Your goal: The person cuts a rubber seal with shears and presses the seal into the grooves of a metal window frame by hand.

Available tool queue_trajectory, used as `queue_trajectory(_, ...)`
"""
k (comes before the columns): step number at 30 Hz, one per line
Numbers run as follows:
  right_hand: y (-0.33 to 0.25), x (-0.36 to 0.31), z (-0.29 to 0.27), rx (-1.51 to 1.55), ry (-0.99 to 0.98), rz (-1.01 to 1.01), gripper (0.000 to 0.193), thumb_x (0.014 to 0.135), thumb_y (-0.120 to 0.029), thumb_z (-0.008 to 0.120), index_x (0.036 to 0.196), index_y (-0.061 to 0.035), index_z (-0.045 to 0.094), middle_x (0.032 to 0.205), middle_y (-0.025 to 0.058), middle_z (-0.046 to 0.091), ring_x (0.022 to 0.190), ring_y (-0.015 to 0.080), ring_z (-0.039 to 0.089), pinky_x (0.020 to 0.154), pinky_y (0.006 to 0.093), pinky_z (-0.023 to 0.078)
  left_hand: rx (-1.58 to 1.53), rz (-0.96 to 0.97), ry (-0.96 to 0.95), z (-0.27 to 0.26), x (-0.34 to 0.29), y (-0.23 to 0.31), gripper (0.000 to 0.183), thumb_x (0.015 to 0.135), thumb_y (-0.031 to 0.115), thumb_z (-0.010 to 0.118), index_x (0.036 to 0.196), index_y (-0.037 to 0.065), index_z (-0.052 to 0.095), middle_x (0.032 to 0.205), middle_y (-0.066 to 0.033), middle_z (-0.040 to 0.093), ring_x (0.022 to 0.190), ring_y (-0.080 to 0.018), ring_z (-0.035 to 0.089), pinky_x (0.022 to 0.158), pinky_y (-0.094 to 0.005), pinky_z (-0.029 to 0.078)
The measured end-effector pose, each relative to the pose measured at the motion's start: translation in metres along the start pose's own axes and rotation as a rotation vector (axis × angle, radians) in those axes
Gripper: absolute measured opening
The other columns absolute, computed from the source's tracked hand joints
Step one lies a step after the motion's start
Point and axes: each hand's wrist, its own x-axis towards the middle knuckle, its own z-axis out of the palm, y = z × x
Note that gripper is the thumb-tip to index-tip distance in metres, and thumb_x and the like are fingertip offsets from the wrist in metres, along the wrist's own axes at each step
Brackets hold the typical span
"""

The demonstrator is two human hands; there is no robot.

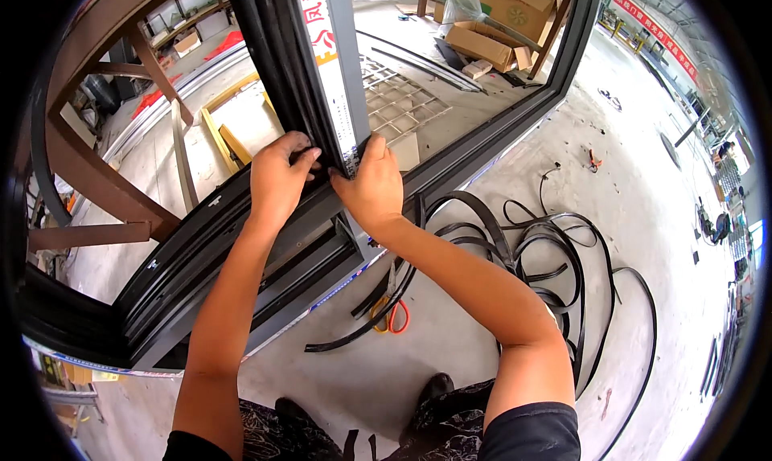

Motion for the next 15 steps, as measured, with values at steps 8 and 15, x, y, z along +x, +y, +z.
queue_trajectory(8,-0.001,-0.001,-0.001,0.027,-0.011,0.026,0.064,0.070,-0.022,0.085,0.110,0.0033,0.041,0.099,0.0251,0.060,0.095,0.0436,0.058,0.084,0.0482,0.049,-0.290,-0.116,-0.019,0.004,-0.004,-0.009,0.005,0.092,0.001,0.065,0.094,-0.003,0.061,0.081,-0.0040,0.065,0.066,-0.0100,0.062,0.053,-0.0251,0.049)
queue_trajectory(15,-0.011,-0.002,0.002,0.054,-0.036,0.076,0.061,0.072,-0.021,0.085,0.107,0.0023,0.041,0.097,0.0243,0.060,0.094,0.0431,0.058,0.081,0.0482,0.048,-0.277,-0.055,0.026,0.003,-0.007,-0.017,0.005,0.091,0.000,0.066,0.095,-0.003,0.064,0.086,-0.0062,0.066,0.066,-0.0109,0.063,0.053,-0.0252,0.051)
